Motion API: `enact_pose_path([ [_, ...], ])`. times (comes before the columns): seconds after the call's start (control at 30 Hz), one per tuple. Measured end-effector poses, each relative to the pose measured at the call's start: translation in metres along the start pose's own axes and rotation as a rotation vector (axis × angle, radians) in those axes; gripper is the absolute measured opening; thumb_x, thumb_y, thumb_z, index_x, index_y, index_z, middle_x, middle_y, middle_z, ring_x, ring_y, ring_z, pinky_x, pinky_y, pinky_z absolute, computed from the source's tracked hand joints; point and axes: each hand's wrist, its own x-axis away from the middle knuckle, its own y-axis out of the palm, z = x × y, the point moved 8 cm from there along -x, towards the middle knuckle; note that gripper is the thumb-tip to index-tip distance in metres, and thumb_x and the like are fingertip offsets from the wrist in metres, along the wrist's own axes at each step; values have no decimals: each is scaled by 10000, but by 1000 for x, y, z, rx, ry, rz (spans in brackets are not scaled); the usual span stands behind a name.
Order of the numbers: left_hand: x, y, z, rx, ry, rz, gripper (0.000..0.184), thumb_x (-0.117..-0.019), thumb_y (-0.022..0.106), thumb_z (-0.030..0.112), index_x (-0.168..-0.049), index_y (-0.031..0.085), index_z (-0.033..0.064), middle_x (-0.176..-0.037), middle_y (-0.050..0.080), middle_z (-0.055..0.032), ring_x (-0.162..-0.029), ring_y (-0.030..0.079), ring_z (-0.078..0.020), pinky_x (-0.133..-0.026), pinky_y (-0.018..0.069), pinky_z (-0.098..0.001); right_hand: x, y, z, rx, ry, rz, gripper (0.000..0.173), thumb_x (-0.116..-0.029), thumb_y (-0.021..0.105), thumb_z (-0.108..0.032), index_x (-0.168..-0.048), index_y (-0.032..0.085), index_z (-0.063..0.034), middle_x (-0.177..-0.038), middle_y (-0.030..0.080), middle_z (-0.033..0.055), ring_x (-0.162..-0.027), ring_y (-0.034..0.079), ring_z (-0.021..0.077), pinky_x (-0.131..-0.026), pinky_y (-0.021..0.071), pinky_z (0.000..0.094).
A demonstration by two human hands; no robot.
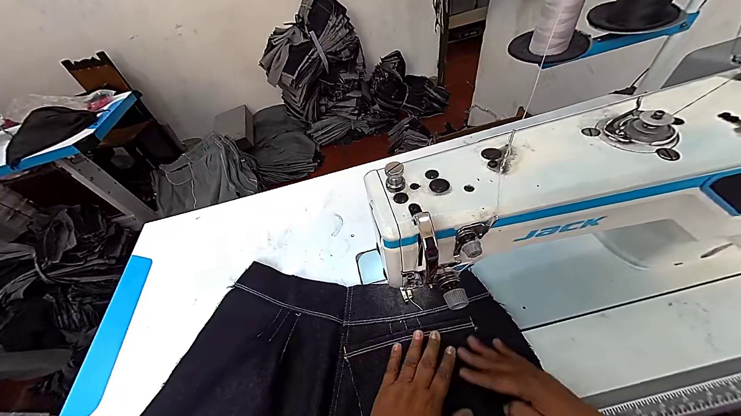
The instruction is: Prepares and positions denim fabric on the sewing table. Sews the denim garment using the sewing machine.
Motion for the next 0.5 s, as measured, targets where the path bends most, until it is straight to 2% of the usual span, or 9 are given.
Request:
enact_pose_path([
  [0.07,0,1,-2,22,-19,-63,858,-930,532,678,-1568,432,114,-1661,326,-158,-1553,262,-374,-1219,184,-644,-1,-2,13,231,38,129,447,-1017,431,-238,-1301,695,-14,-1445,602,177,-1393,512,423,-1143,334,674],
  [0.17,-4,-5,-18,56,-101,-173,988,-823,616,764,-1599,385,198,-1704,239,-95,-1591,139,-326,-1236,58,-650,-22,2,13,367,60,116,437,-1001,526,-309,-1311,701,-55,-1464,597,136,-1400,515,390,-1143,358,653],
  [0.27,-7,-15,-44,70,-190,-217,1024,-797,617,796,-1612,355,234,-1718,196,-67,-1601,82,-293,-1246,0,-620,-56,9,16,271,153,-82,447,-1055,504,-325,-1396,638,-68,-1542,518,130,-1495,395,343,-1245,217,570],
  [0.33,-9,-21,-57,53,-234,-231,1039,-799,597,815,-1623,328,242,-1724,172,-59,-1604,59,-278,-1249,-17,-604,-77,12,20,233,187,-169,463,-1066,489,-338,-1429,608,-76,-1565,489,136,-1529,332,331,-1271,158,532],
  [0.4,-10,-24,-64,37,-251,-238,1047,-801,576,829,-1628,312,244,-1727,161,-57,-1604,51,-275,-1251,-17,-599,-88,15,22,225,211,-218,474,-1071,481,-348,-1454,584,-89,-1592,455,125,-1546,299,308,-1280,129,508],
  [0.5,-9,-24,-67,35,-250,-257,1046,-810,563,830,-1634,293,245,-1730,146,-56,-1605,33,-276,-1248,-28,-601,-91,17,22,230,220,-228,474,-1070,484,-340,-1462,575,-91,-1596,447,127,-1541,312,299,-1279,125,500],
])
